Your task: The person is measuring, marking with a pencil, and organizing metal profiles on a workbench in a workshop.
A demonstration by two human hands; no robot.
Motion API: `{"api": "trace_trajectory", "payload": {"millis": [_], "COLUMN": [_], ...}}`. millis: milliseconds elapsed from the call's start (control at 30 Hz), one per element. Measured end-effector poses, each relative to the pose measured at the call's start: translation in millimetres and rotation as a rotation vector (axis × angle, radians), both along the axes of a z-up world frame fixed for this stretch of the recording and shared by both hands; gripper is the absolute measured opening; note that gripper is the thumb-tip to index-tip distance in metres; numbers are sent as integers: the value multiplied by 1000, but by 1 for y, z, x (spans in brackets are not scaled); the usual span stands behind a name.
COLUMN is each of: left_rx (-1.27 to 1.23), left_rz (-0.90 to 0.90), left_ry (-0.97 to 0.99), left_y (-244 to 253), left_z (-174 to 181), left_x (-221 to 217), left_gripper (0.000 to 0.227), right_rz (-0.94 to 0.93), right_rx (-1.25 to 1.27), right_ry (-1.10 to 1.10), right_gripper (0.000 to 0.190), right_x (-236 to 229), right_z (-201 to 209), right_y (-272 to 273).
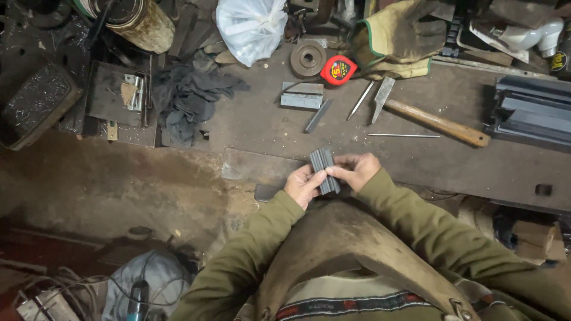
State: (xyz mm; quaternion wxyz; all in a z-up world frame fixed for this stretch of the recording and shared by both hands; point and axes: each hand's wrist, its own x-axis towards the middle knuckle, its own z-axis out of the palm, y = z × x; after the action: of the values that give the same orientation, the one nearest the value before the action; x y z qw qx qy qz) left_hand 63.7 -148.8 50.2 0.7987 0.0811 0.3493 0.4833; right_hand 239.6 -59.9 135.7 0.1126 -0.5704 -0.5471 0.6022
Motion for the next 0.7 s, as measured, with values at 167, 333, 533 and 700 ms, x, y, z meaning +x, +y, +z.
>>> {"api": "trace_trajectory", "payload": {"millis": [167, 333, 533, 700], "left_rx": [0, 27, 140, 157], "left_rz": [-74, -215, -307, -349], "left_ry": [-52, -134, -177, -172], "left_y": [-9, -12, 7, 7], "left_z": [-5, -19, 29, 32], "left_x": [4, 9, 4, 3], "left_gripper": [36, 35, 45, 45], "right_rz": [-37, 23, 139, 290], "right_rx": [-108, -44, -482, -258], "right_ry": [-216, 207, 437, 416], "right_gripper": [34, 45, 56, 55], "right_x": [12, 56, 50, 45], "right_z": [14, -57, -47, -31], "right_y": [-10, -14, 5, 12]}}
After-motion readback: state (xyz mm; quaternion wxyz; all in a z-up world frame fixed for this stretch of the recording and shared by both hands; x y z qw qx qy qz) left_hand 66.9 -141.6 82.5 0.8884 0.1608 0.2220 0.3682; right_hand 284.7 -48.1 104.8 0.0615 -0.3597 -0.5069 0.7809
